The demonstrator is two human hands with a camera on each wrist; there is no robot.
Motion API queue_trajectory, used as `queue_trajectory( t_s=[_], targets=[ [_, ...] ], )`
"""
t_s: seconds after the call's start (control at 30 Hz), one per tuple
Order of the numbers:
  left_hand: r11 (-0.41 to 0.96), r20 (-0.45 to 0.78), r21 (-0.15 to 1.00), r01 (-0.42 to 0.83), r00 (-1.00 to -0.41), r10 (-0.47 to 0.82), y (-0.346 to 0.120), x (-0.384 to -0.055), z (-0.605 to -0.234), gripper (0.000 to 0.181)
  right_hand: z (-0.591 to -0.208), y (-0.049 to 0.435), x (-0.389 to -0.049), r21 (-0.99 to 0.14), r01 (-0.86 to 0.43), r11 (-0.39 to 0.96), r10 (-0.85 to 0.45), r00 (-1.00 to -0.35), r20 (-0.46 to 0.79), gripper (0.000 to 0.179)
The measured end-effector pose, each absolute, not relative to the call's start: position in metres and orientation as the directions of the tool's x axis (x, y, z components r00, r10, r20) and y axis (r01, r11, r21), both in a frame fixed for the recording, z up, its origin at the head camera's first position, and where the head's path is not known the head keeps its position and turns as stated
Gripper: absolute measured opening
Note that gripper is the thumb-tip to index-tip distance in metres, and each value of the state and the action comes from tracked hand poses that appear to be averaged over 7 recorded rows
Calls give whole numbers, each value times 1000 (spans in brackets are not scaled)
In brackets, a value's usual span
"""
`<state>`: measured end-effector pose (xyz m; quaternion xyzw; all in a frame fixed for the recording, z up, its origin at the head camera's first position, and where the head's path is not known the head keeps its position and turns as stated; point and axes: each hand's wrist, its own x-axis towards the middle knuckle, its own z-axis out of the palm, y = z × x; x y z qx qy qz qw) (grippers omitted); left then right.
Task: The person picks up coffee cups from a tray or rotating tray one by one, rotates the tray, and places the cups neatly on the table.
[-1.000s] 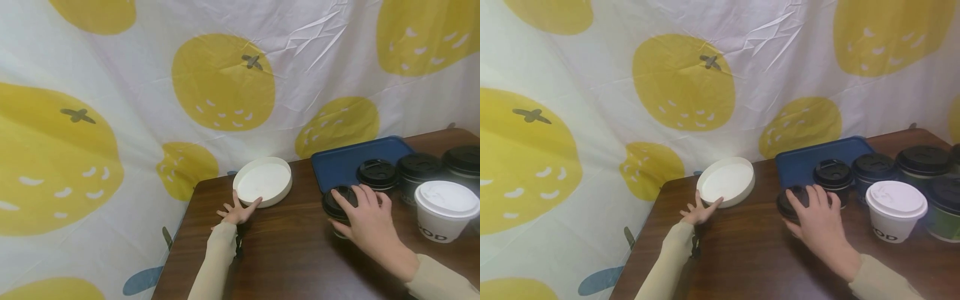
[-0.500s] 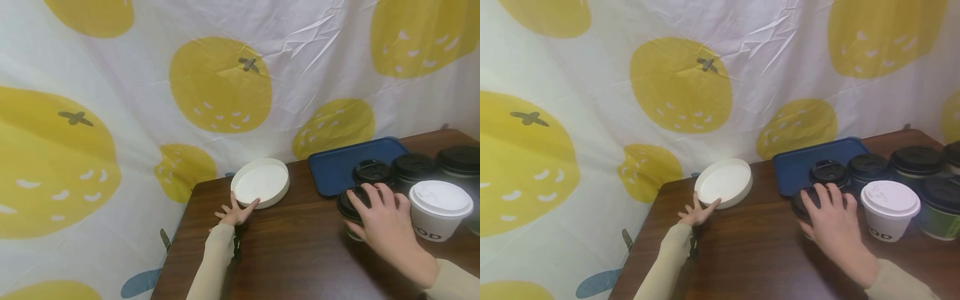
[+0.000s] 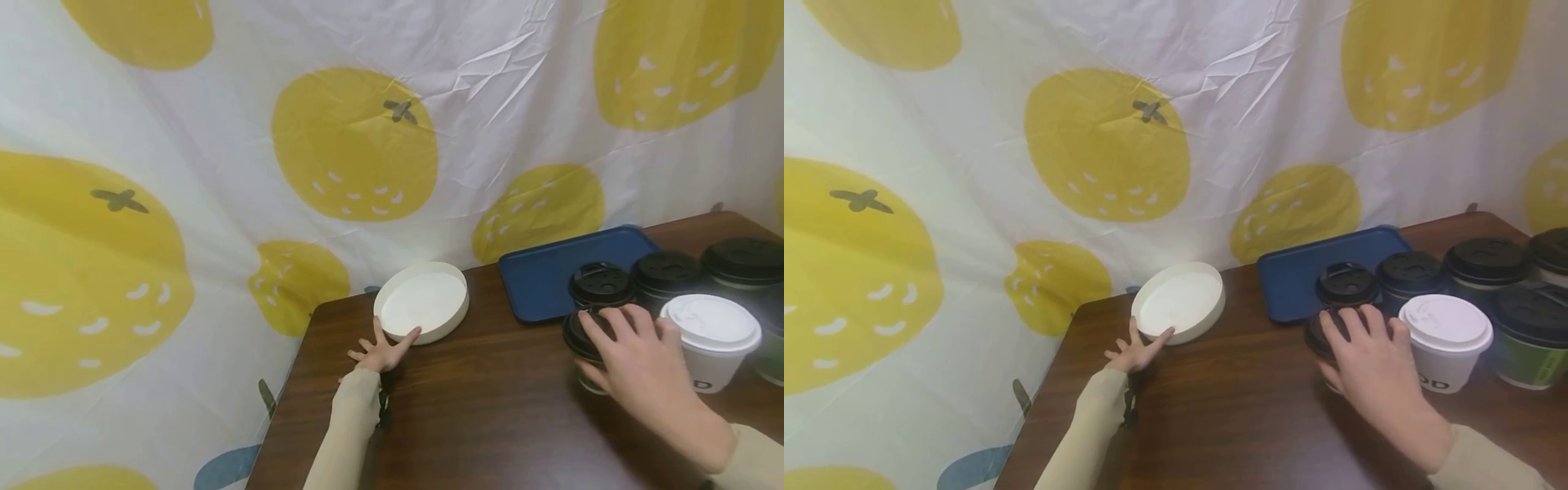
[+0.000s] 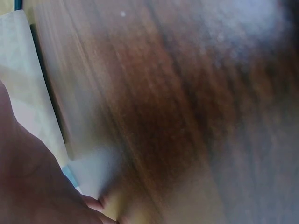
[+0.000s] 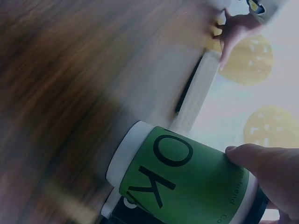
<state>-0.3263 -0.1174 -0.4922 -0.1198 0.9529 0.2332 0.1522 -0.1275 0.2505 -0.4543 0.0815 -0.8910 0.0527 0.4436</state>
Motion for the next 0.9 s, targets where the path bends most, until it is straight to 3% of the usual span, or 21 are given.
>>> queue_trajectory(
  t_s=[0.23, 0.47, 0.77, 0.9],
  targets=[
    [864, -329, 413, -289, -931, -154, -122, -337, -506, 141, -455, 257, -126, -21, -196, 980, -102, -594, 798, 98],
    [857, -329, 435, -277, -935, -135, -121, -334, -503, 140, -454, 264, -122, -17, -180, 984, -107, -654, 749, 103],
    [857, -325, 432, -280, -935, -141, -121, -335, -504, 141, -455, 277, -121, -4, -216, 976, -138, -639, 756, 100],
    [863, -324, 420, -280, -935, -145, -121, -339, -509, 142, -455, 286, -118, -8, -238, 971, -158, -669, 726, 83]
  ],
)
